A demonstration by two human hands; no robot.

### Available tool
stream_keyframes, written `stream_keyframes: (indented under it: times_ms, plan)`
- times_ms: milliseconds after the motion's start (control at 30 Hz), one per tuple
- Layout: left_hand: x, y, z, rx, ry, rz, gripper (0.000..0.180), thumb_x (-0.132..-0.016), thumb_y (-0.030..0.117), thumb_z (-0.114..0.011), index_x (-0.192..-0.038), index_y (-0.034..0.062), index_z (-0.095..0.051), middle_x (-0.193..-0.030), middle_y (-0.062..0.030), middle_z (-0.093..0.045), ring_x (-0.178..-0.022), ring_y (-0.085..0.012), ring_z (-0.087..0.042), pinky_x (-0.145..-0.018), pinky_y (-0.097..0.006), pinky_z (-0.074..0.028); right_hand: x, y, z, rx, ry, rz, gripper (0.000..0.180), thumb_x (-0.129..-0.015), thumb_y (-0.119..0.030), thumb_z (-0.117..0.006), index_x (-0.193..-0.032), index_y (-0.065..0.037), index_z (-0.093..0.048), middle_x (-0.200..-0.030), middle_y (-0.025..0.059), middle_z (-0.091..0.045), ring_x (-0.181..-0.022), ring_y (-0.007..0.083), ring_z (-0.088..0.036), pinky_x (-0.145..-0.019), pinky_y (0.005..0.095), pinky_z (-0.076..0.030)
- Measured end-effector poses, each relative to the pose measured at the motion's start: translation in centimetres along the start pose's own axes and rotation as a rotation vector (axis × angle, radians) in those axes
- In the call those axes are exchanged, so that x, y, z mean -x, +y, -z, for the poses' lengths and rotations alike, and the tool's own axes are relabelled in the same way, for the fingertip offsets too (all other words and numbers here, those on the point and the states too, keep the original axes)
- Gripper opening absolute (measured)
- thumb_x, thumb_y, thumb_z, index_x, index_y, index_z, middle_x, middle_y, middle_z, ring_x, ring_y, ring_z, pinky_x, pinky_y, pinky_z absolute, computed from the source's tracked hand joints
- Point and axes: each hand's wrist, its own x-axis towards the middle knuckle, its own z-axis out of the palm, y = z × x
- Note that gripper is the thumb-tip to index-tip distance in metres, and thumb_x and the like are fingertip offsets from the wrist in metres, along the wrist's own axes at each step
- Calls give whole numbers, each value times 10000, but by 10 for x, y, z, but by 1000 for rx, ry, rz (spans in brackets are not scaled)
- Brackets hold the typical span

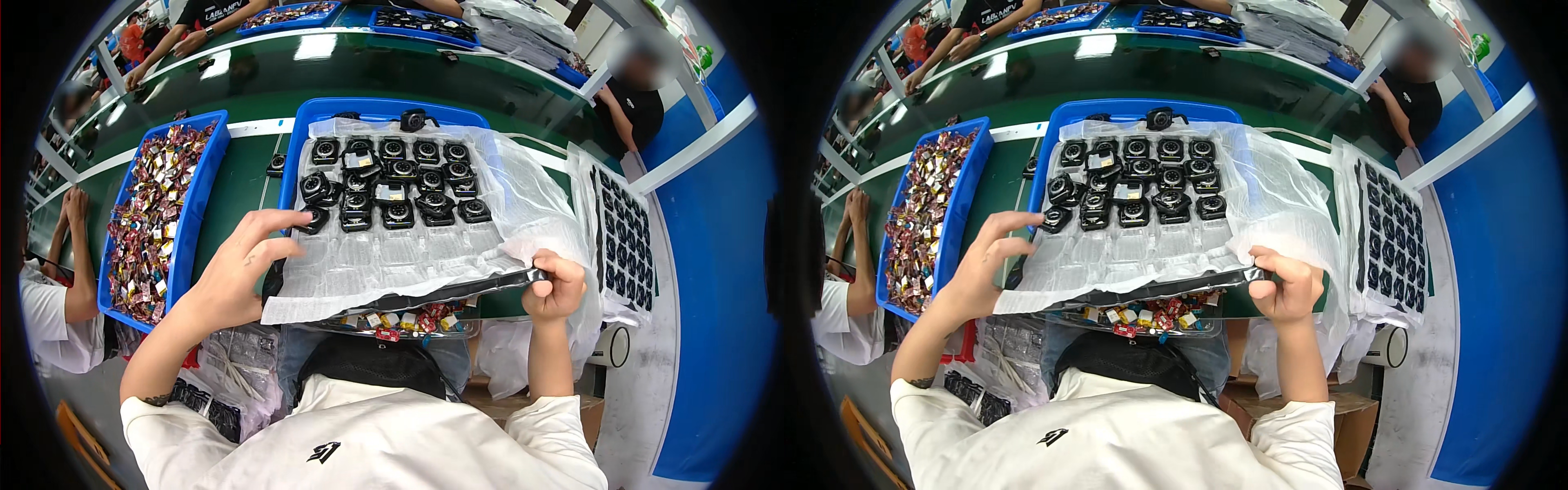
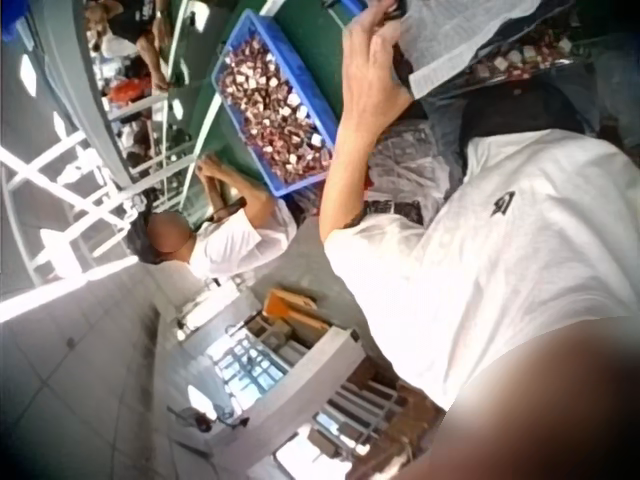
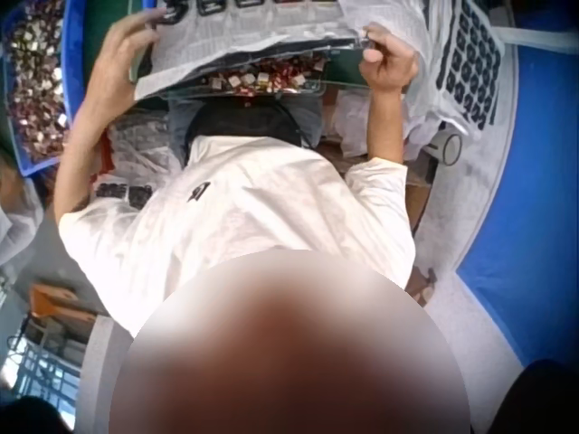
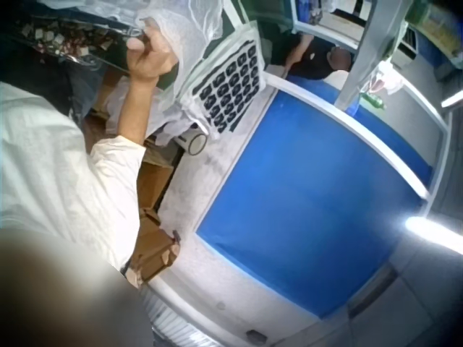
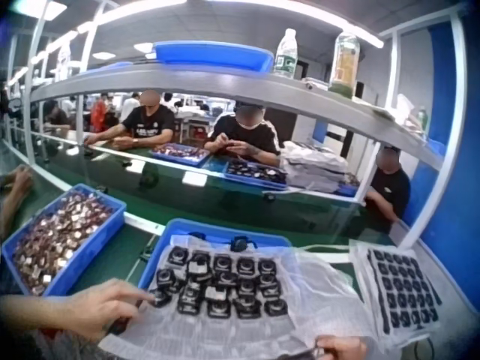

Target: Assembling camera lens components on a factory production line.

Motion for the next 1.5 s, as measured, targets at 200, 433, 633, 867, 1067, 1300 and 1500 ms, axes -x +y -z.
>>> stream_keyframes:
  times_ms: [200,433,633,867,1067,1300,1500]
  plan:
    - [-10,-12,7,3,-212,-111,475,-641,104,-723,-1109,62,-651,-995,-150,-660,-911,-286,-633,-761,-348,-506,0,-10,10,123,4,-37,519,-880,-527,-511,-840,-11,-480,-715,100,-604,-651,176,-627,-594,265,-508]
    - [-45,-11,35,-13,115,16,277,-725,36,-704,-996,-8,-668,-834,-156,-679,-693,-236,-656,-646,-287,-497,-88,-8,-13,-189,256,-70,255,-912,-221,-610,-911,26,-546,-774,39,-595,-623,53,-512,-575,165,-419]
    - [-75,-21,54,-158,362,-19,198,-824,120,-702,-960,-18,-664,-797,-112,-678,-689,-162,-610,-684,-256,-474,-154,4,-25,-201,311,-86,209,-914,-218,-617,-859,-17,-591,-660,-53,-535,-563,-17,-406,-498,137,-286]
    - [-88,-14,76,-85,392,42,240,-852,158,-682,-1028,-2,-650,-896,-42,-680,-810,-100,-590,-774,-235,-458,-182,3,-21,-91,349,-21,291,-917,-319,-599,-855,-36,-618,-579,-81,-465,-493,-15,-356,-442,151,-260]
    - [-104,-23,85,-96,373,-24,231,-873,192,-658,-1015,10,-659,-888,-45,-683,-806,-93,-599,-760,-246,-462,-202,24,-14,-194,271,-115,319,-890,-361,-626,-876,-42,-624,-612,-74,-493,-519,-3,-389,-471,155,-298]
    - [-130,-64,100,97,361,230,338,-861,215,-668,-1150,45,-623,-1042,-34,-656,-967,-103,-579,-868,-253,-430,-235,35,-1,-85,-126,-231,402,-786,-221,-749,-1107,-16,-620,-761,-6,-626,-625,20,-507,-548,159,-361]
    - [-109,-100,93,597,97,462,528,-868,250,-629,-1347,104,-462,-1232,-61,-582,-1076,-163,-570,-902,-281,-458,-233,92,-4,-584,-177,-577,273,-822,-178,-716,-1039,-36,-633,-830,-15,-657,-717,10,-557,-563,143,-377]
